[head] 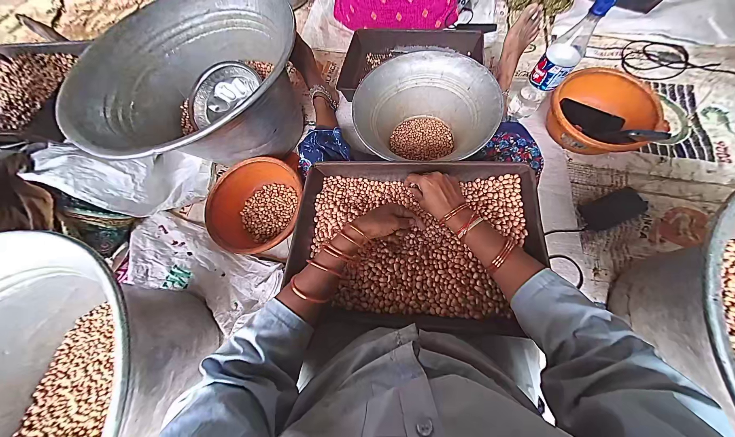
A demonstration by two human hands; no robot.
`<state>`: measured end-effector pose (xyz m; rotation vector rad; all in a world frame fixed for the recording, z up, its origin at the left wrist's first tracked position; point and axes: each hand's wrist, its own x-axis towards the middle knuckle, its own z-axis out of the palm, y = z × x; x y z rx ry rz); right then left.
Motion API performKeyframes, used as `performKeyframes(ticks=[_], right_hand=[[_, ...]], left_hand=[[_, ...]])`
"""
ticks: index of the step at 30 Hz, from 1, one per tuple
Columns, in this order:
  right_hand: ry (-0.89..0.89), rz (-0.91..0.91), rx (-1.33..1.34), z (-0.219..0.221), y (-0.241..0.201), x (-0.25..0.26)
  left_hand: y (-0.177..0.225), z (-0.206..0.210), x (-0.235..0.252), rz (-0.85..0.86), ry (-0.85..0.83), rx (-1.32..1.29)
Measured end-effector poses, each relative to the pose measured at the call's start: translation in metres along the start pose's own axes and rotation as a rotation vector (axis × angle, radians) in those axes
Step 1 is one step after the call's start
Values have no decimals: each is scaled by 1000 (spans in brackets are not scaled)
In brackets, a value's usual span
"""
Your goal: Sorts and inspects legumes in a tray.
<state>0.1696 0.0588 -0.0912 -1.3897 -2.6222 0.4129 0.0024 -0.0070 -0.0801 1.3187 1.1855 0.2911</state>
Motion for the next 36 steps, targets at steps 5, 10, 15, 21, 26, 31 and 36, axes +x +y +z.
performKeyframes(ticks=[5,10,15,21,26,31,36], right_hand=[[-57,31,3,-3,-2,0],[-129,84,40,-1,-4,1],[-101,121,752,-16,13,3],[-114,248,1456,-75,13,-7],[-151,11,344,-109,8,-35],[-271,33,-207,-66,0,-55],[-154,-18,-258,-37,3,-61]], left_hand=[[-17,-42,-1,62,489,398],[-3,-28,-22,46,407,479],[12,-2,-22,34,249,740],[8,18,-15,23,374,883],[5,26,-9,6,367,901],[9,25,-13,-13,315,907],[9,18,-11,1,272,824]])
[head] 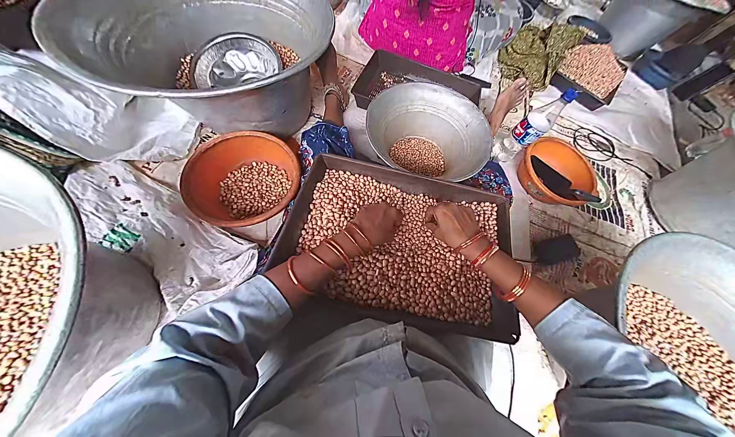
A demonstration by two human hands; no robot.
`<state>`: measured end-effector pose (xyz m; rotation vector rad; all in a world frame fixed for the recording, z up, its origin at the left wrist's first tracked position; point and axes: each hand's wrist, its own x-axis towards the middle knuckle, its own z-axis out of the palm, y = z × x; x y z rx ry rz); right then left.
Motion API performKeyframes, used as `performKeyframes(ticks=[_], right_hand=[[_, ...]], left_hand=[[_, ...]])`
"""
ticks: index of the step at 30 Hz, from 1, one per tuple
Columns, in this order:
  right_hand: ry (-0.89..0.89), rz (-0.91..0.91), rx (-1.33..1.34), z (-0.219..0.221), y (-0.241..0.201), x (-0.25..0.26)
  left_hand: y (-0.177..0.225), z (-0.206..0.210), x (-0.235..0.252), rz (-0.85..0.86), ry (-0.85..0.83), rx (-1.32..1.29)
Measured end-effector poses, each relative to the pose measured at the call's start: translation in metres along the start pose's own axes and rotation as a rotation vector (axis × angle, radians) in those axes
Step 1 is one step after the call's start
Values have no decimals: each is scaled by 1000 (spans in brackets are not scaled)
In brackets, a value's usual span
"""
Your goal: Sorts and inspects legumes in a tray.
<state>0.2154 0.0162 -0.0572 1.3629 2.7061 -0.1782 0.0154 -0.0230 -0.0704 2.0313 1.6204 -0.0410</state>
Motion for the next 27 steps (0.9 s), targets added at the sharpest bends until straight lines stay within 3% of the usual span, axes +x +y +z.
performKeyframes(ticks=[2,5,7,9,14,20,27], right_hand=[[11,7,5,1,-4,-1],[22,40,27,4,-5,-2],[35,36,25,9,-3,-1],[38,22,21,11,-4,-1],[19,-14,-31,11,-10,-3],[-155,6,-8,-11,-22,4],[-28,-332,151,-67,-72,-14]], left_hand=[[-9,-2,2,45,29,-171],[-19,-6,3,81,28,-660],[-22,-12,-2,18,-17,-1017],[-17,-22,-11,-35,-40,-1161],[-7,-14,-25,-111,-45,-1117],[-5,5,-32,-183,45,-1054],[2,2,-38,-227,-97,-1248]])
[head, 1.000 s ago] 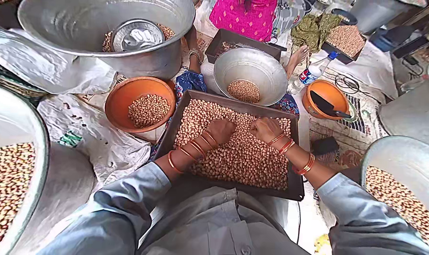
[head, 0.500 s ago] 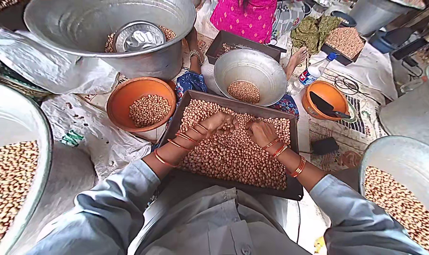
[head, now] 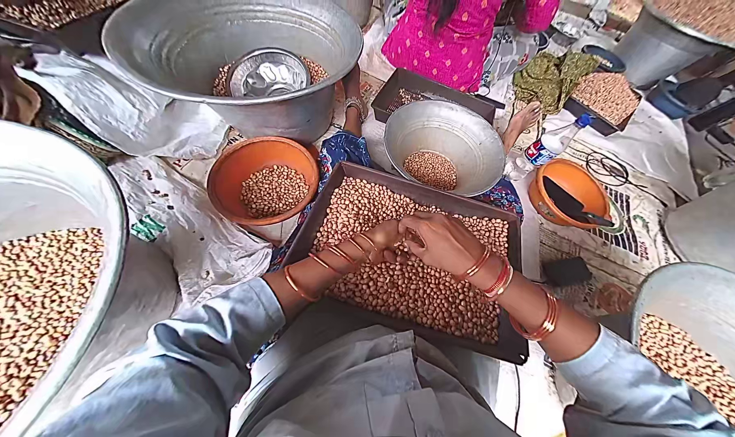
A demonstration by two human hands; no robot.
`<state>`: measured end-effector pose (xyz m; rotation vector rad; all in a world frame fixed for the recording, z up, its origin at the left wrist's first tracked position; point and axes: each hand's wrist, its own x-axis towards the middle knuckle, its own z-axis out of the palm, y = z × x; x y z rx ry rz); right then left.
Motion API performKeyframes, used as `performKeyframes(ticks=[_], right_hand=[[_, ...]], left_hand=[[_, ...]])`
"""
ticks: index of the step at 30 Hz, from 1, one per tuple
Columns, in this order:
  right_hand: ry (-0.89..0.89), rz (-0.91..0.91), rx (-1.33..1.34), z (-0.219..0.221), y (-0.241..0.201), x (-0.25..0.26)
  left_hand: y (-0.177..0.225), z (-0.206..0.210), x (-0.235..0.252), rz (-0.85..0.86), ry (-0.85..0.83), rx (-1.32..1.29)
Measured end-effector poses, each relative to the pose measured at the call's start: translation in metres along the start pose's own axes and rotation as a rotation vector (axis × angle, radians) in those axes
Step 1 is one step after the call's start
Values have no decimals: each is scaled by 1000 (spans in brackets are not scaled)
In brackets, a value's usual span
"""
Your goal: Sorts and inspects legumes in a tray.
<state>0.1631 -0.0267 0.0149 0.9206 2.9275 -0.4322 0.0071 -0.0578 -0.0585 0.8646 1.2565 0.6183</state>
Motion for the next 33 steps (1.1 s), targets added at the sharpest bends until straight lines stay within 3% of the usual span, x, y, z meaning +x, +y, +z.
performKeyframes(ticks=[2,5,9,12,18,21,24,26,28,31,33], right_hand=[[39,-15,-19,-2,2,-2],[17,87,-83,-5,32,-12],[-157,391,-192,-14,90,-32],[-210,538,-240,-14,123,-41],[-208,568,-317,6,141,-36],[-301,604,-261,19,121,-35],[-383,496,-21,21,90,-39],[-308,399,263,10,77,-44],[-113,294,452,-2,77,-50],[179,156,336,-18,101,-55],[248,150,264,-25,116,-61]], left_hand=[[-3,-15,2,-27,-51,-30],[19,-52,-19,46,73,150],[40,-132,-47,150,646,691],[34,-166,-47,256,837,1042],[29,-108,-8,509,468,1165],[18,-87,9,565,457,1315],[15,-84,22,486,428,1385],[13,-84,27,480,433,1373],[10,-84,28,518,446,1355],[11,-85,30,493,456,1399],[13,-85,32,457,462,1444]])
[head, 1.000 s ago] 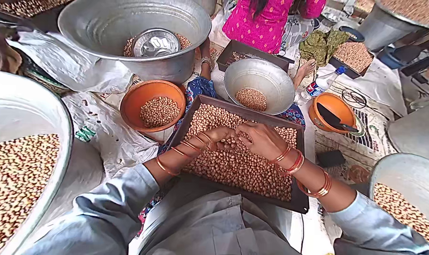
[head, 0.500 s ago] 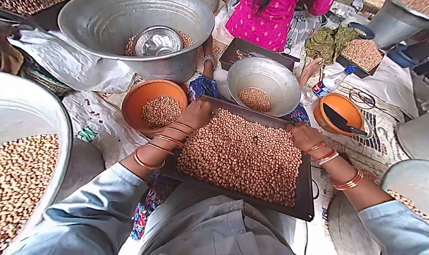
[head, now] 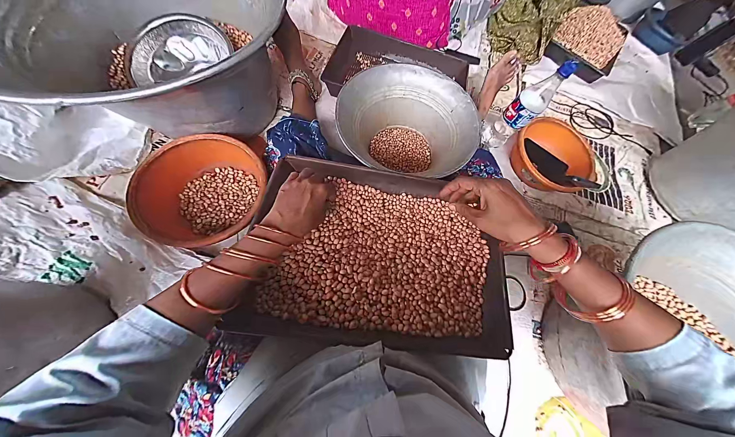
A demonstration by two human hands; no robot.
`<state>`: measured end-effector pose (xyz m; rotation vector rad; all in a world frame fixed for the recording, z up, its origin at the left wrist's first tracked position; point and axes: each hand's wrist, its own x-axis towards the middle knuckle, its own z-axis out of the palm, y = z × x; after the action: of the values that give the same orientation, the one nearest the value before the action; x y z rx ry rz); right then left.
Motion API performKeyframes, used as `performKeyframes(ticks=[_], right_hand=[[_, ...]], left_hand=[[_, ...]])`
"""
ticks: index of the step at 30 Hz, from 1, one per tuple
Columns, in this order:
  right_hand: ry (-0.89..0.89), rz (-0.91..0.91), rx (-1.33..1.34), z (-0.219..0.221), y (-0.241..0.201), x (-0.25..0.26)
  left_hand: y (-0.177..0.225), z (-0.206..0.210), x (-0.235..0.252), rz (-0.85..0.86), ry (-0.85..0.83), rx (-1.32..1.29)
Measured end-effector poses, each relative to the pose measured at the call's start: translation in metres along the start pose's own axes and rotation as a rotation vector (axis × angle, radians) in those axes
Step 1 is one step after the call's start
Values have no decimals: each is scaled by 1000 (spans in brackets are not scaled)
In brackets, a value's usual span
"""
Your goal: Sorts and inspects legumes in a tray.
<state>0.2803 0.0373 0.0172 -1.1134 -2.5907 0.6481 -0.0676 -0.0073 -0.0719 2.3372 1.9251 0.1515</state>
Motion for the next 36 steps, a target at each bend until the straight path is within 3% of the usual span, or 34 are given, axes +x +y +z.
performKeyframes(ticks=[3,6,11,15,18,20,22,26,32,36], right_hand=[[-46,49,-67,4,16,-2],[-215,98,-186,21,31,-1],[-447,33,-279,35,38,2],[-463,10,-351,45,33,-1],[-514,29,-379,43,30,1],[-486,13,-358,42,33,0],[-474,16,-337,42,35,1],[-461,14,-350,44,35,2],[-422,4,-334,47,34,-1],[-455,44,-328,51,32,1]], left_hand=[[0,-4,3,-15,5,-56],[10,-20,8,-70,41,-363],[63,-27,19,-36,-64,-774],[121,-7,22,40,-407,-958],[136,13,27,33,-625,-930],[126,17,32,-32,-588,-825],[112,15,37,-97,-443,-665],[103,20,36,-66,-191,-552],[133,34,24,168,-143,-493],[131,31,23,168,-184,-544]])
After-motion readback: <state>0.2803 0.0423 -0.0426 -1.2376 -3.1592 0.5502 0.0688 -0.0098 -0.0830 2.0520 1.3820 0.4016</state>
